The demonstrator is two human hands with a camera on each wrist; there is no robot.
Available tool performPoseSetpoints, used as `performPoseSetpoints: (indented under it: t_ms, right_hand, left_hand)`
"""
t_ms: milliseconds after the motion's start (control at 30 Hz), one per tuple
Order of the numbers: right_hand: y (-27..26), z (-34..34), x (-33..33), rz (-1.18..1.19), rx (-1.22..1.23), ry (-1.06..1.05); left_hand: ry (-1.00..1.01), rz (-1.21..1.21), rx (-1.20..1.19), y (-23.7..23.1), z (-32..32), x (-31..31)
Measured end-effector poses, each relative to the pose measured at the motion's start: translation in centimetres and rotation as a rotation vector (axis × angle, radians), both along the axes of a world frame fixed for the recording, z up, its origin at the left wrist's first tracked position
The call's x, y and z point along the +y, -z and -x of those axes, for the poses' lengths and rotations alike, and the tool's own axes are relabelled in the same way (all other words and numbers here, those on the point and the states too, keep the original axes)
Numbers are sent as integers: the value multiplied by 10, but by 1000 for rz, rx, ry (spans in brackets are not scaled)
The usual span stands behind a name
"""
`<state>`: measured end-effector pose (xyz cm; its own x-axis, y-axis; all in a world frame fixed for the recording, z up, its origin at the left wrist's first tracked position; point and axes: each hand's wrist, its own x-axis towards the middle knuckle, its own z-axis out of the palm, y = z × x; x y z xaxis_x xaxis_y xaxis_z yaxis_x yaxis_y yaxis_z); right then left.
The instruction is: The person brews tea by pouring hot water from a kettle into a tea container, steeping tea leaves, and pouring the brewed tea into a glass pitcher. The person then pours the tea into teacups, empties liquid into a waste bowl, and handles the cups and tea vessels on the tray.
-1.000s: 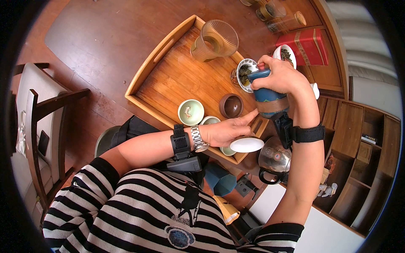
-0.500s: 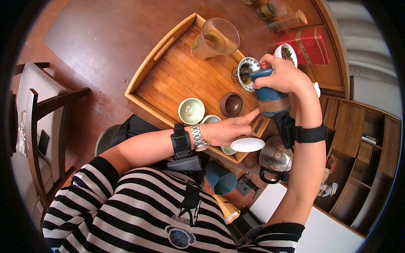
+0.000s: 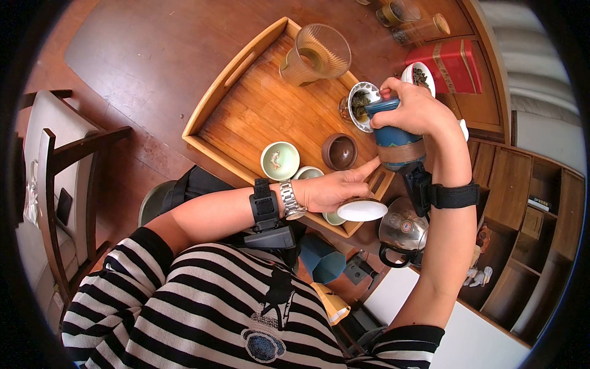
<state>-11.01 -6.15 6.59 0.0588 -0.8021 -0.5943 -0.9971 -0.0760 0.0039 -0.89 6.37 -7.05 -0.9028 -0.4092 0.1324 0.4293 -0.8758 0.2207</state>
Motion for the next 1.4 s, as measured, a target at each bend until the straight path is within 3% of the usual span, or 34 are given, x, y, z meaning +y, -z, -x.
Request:
performPoseSetpoints:
  t_ms: [1400]
  right_hand:
    - [-1, 2, 1, 11, -12, 5]
  left_hand:
    - [1, 64, 2, 2, -1, 0]
